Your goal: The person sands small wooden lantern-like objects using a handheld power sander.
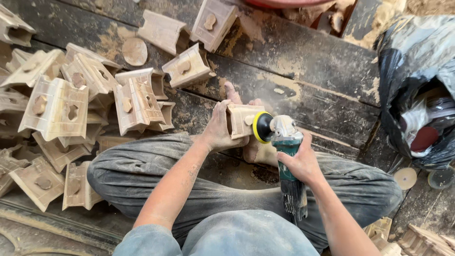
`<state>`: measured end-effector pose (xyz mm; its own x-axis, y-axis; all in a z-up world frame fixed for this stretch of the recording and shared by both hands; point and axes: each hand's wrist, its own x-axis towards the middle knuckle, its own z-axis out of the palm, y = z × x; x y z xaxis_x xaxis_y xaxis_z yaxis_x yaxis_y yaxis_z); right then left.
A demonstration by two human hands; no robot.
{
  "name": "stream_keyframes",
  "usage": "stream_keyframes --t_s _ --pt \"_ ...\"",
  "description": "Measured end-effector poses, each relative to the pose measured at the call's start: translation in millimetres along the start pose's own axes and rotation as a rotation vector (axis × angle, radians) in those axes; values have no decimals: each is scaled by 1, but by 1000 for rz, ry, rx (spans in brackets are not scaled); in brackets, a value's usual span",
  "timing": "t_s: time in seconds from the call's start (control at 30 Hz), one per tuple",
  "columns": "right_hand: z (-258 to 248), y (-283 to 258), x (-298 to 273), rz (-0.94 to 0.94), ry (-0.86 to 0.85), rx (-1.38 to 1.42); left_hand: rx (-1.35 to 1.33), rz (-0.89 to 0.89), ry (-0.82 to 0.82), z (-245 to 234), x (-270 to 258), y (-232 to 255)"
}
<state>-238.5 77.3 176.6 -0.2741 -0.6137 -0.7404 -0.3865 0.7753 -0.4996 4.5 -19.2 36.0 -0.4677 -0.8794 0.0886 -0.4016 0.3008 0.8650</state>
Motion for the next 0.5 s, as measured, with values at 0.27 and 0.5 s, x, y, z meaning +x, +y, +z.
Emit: stream_keyframes --t_s 0.27,0.5 --pt "3 -19 -13 -94 -43 13 5 48 63 4 3 11" --pt "10 -20 -11 -140 -121 -99 17 27 25 10 -9 -14"
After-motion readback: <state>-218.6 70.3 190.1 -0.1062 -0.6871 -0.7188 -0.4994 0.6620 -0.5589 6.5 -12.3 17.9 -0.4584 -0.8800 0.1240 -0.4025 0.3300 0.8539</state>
